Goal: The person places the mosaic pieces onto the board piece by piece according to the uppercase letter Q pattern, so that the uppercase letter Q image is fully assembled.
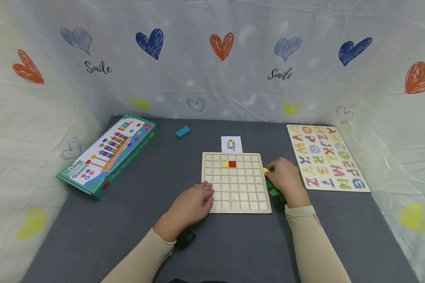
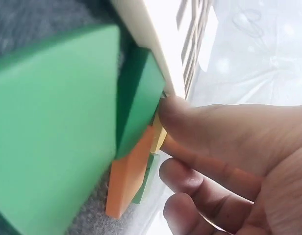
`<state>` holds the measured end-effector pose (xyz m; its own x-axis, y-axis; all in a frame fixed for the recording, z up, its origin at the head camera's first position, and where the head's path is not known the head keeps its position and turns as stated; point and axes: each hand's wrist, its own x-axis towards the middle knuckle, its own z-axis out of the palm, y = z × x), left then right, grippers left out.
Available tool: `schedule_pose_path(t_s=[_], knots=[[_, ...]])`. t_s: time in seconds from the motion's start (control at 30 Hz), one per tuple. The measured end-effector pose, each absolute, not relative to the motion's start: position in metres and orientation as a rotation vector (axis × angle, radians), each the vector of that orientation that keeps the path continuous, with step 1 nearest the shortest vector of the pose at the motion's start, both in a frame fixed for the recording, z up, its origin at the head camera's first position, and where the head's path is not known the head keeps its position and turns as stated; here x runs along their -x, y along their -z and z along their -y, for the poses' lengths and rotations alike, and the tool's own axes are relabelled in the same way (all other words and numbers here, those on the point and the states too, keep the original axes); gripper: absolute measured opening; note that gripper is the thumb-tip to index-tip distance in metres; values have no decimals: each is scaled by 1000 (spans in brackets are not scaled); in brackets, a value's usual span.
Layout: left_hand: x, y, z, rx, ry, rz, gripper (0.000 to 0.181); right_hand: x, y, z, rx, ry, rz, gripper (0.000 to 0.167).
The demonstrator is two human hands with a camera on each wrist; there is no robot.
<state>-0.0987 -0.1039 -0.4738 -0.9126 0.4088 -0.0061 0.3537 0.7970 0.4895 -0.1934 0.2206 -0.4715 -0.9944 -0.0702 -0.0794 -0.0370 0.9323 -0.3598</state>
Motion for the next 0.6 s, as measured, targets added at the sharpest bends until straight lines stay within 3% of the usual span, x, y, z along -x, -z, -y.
schedule_pose_path(t_s=[0.6], knots=[[99,476,106,-626,-750,-2871,37,193,458,-224,-5,829,-2890,16]])
